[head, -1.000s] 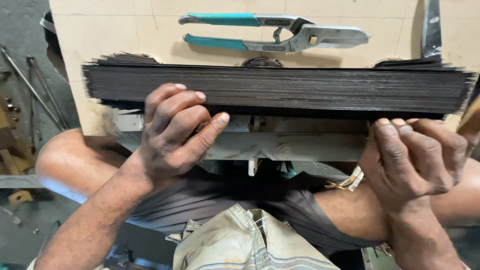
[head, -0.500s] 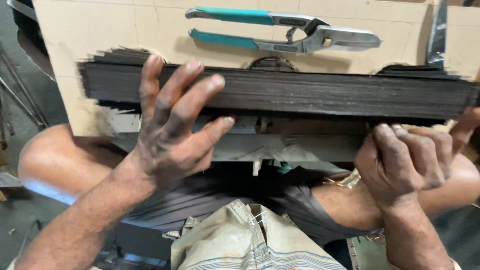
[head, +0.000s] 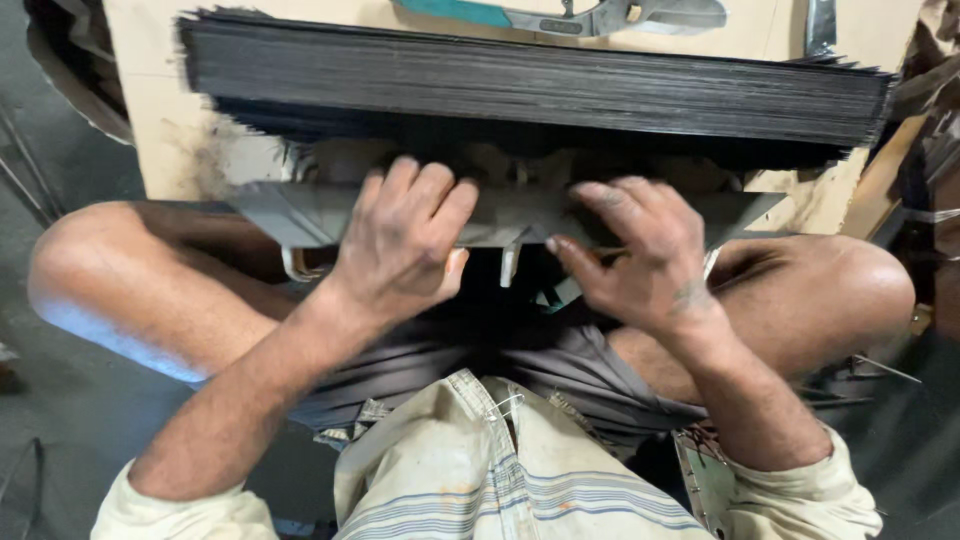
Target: The person sits on the workshop floor with a large stack of thin dark sheets resting on a board. They use a flat metal sheet to square and align the edges of the stack, pressing and adjusting the sheets by hand and repositioning the stack repeatedly.
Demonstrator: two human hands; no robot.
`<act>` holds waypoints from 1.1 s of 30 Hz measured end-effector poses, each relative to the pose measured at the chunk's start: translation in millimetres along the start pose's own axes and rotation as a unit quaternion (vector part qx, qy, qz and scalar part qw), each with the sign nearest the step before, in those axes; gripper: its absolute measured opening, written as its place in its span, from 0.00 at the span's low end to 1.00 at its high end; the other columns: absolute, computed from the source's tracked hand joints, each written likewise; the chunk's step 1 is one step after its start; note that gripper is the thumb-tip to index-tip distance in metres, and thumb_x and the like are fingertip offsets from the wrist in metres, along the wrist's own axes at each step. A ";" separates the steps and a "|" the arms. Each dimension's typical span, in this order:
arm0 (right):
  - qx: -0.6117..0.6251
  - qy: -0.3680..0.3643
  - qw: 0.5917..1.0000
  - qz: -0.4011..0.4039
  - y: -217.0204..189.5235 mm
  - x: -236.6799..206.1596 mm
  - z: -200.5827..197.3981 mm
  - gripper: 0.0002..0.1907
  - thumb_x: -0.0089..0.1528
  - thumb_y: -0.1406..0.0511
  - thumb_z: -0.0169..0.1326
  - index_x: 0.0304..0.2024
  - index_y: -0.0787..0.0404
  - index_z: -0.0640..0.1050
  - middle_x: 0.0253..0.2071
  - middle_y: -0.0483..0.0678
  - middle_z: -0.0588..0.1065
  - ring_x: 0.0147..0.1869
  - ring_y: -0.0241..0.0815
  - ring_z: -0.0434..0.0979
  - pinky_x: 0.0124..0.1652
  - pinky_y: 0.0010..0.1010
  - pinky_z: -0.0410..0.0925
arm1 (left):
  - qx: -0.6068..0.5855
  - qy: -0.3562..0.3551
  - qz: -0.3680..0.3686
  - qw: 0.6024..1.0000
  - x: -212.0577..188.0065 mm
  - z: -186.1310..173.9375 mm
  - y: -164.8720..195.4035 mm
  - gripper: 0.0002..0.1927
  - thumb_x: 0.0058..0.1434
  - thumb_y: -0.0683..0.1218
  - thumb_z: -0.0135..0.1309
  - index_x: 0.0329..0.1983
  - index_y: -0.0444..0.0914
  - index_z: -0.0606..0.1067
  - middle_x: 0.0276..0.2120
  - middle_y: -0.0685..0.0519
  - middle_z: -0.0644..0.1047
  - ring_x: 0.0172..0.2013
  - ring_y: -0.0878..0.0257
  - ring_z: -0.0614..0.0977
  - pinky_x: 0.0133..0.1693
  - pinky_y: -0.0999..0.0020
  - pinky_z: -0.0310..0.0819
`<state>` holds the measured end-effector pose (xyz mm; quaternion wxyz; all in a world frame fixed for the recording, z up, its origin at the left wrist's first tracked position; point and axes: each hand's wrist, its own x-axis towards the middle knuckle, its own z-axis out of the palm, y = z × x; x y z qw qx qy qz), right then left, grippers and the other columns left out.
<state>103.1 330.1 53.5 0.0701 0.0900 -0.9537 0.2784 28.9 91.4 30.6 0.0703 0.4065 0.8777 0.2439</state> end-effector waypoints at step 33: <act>-0.147 0.085 0.961 -0.219 -9.1 17.4 20.0 0.14 0.63 0.73 0.67 0.51 0.64 0.82 0.41 0.51 0.74 0.44 0.50 0.79 0.41 0.37 0.73 | -0.295 0.284 -0.108 0.906 -95.0 -79.5 -78.3 0.08 0.68 0.33 0.66 0.48 0.32 0.80 0.41 0.47 0.81 0.41 0.64 0.83 0.45 0.73 0.79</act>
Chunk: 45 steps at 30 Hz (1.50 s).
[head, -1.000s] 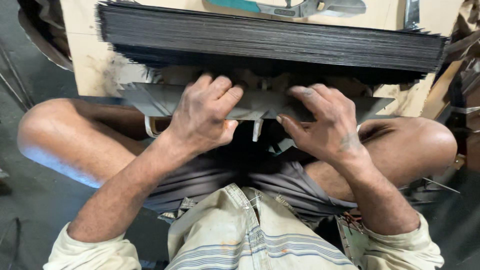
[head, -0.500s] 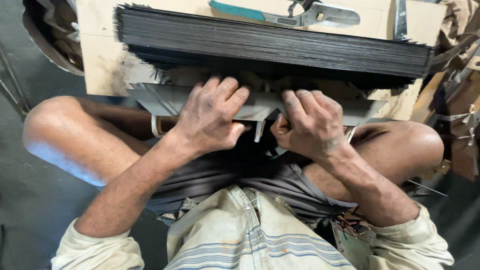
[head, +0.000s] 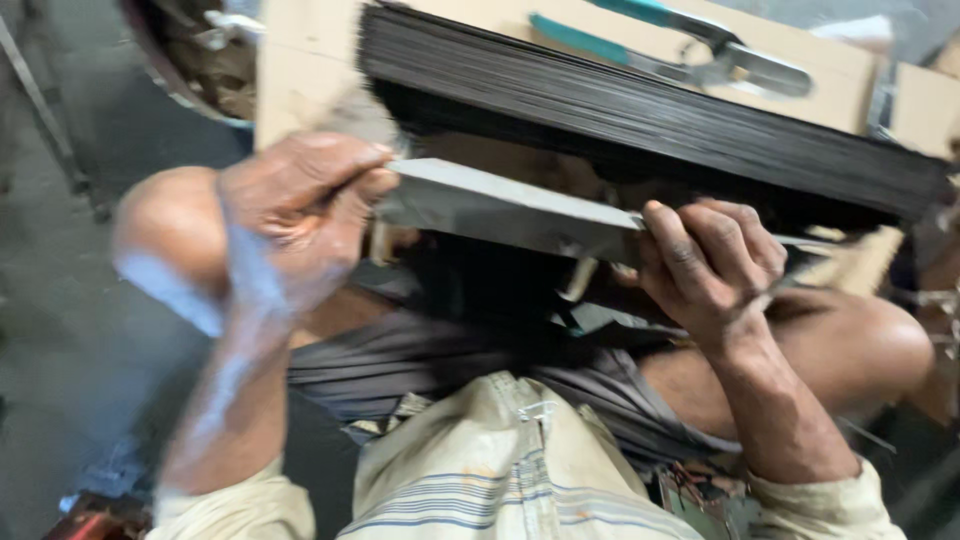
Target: The person sits on the workshop floor with a large stack of thin dark sheets resting on a board. They use a flat metal sheet to square and align the edges of the stack, pressing and adjusting the sheets by hand and repositioning the stack repeatedly.
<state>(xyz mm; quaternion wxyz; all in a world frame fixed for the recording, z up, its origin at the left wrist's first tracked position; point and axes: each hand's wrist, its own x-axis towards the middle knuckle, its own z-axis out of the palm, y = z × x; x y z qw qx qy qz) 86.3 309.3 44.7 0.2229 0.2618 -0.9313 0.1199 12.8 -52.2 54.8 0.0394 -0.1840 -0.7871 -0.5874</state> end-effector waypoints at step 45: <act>0.054 -0.062 0.989 0.125 -114.7 114.4 92.9 0.08 0.60 0.73 0.59 0.42 0.65 0.78 0.53 0.55 0.76 0.59 0.54 0.74 0.76 0.58 0.49 | 0.063 0.102 -0.048 0.992 29.9 2.8 -89.5 0.47 0.57 0.41 0.72 0.75 0.39 0.59 0.40 0.54 0.80 0.41 0.63 0.82 0.45 0.69 0.79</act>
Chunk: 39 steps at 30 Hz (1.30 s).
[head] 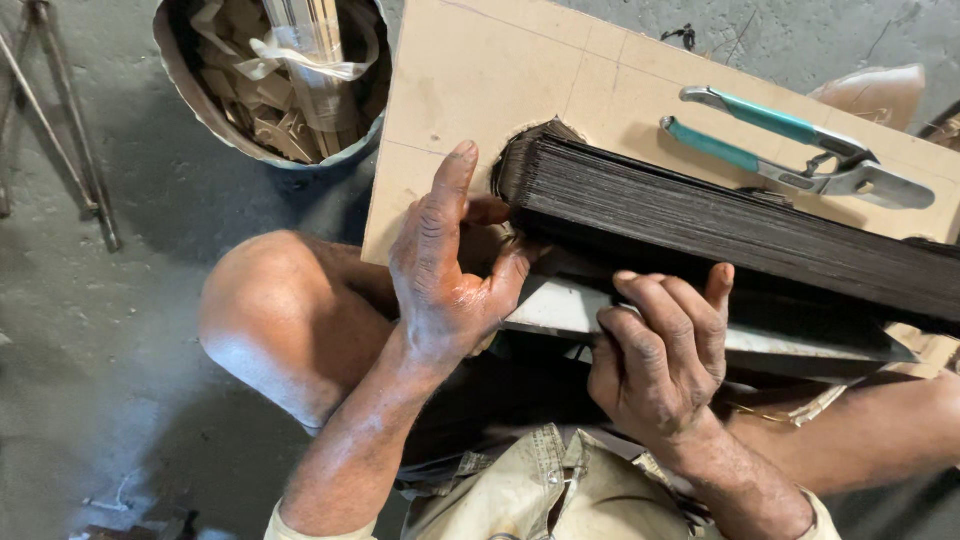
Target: The person sits on the workshop floor with a large stack of thin dark sheets resting on a board. They use a flat metal sheet to square and align the edges of the stack, pressing and adjusting the sheets by hand and repositioning the stack repeatedly.
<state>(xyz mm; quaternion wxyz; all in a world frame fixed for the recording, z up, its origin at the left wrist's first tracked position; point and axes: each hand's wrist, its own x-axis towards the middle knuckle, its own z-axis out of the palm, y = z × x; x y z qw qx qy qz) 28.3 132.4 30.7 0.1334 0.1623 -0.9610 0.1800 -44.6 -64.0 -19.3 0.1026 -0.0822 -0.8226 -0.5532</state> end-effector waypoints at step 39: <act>0.033 0.005 0.999 -0.011 6.7 77.7 -7.6 0.12 0.56 0.79 0.64 0.42 0.69 0.81 0.36 0.54 0.75 0.42 0.49 0.81 0.52 0.41 0.79 | -0.145 -0.011 0.070 0.987 4.2 -17.8 -12.8 0.33 0.62 0.38 0.67 0.63 0.33 0.60 0.48 0.43 0.80 0.51 0.50 0.84 0.57 0.53 0.78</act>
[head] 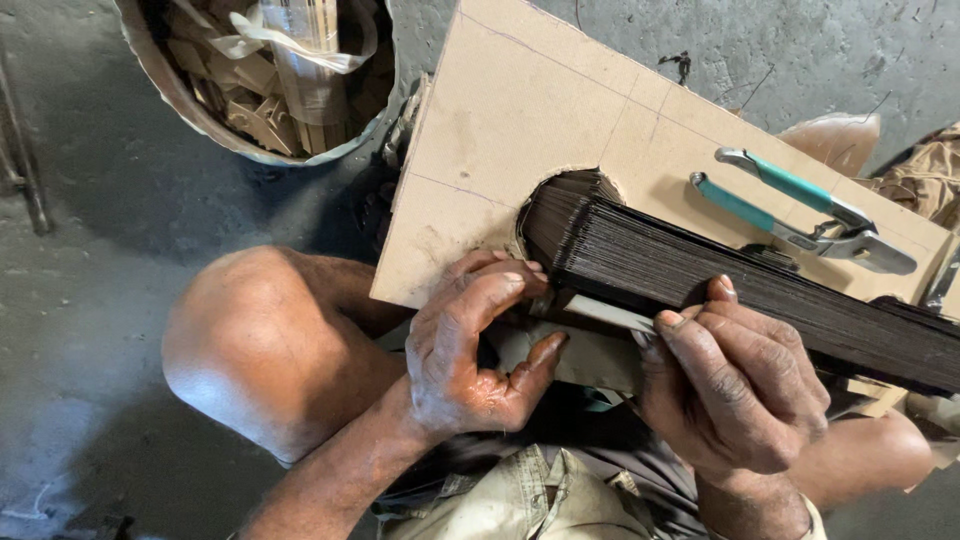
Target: The person sits on the workshop floor with a large stack of thin dark sheets resting on a board. They use a flat metal sheet to square and align the edges of the stack, pressing and adjusting the sheets by hand and repositioning the stack repeatedly.
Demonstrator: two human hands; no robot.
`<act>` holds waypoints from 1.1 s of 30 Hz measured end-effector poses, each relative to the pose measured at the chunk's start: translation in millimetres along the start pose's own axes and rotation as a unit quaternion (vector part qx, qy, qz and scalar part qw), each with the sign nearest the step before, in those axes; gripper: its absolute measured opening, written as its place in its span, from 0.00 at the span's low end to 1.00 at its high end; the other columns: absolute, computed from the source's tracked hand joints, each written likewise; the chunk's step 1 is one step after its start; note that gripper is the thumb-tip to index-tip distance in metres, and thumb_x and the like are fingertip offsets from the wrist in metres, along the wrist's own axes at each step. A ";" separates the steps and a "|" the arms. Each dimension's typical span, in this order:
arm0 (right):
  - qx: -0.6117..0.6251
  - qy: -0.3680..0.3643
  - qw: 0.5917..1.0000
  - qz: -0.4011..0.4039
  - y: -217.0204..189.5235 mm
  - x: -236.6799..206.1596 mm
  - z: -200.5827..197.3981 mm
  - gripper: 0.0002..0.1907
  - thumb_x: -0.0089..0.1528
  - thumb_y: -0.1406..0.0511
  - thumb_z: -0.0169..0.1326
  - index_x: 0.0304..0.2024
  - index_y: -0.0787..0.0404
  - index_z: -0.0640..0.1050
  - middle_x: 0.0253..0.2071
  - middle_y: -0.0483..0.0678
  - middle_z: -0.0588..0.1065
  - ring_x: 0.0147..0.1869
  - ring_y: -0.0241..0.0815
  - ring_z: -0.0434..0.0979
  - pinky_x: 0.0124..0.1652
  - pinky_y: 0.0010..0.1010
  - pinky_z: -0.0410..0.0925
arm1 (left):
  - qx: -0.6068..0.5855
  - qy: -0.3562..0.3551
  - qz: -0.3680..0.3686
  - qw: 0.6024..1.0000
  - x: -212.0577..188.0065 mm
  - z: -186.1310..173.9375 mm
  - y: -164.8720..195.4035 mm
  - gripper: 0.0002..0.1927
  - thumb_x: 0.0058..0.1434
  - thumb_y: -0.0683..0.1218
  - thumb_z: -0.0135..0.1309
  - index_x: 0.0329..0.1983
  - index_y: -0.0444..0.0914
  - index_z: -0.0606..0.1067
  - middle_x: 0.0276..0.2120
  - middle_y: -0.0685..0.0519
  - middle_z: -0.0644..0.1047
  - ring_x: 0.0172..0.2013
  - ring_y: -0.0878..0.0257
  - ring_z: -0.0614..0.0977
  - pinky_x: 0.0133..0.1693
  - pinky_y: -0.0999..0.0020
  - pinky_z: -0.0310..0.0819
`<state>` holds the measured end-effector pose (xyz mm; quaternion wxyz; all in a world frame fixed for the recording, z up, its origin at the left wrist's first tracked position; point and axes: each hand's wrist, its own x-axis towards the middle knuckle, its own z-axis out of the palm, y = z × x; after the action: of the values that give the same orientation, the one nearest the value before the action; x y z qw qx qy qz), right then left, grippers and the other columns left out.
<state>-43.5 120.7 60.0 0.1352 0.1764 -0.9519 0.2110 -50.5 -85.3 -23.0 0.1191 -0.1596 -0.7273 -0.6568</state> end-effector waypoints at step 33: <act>-0.046 0.001 0.999 -0.012 -10.8 1.6 9.8 0.13 0.54 0.81 0.61 0.40 0.67 0.82 0.34 0.52 0.76 0.42 0.50 0.79 0.52 0.41 0.77 | -0.045 -0.043 -0.089 0.994 13.2 -22.2 -1.1 0.37 0.47 0.39 0.67 0.60 0.36 0.66 0.44 0.47 0.79 0.45 0.52 0.83 0.48 0.61 0.79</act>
<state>-42.5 106.7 55.8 0.1469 0.1815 -0.9581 0.1660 -63.9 -106.4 -16.6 0.0217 -0.1276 -0.7125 -0.6896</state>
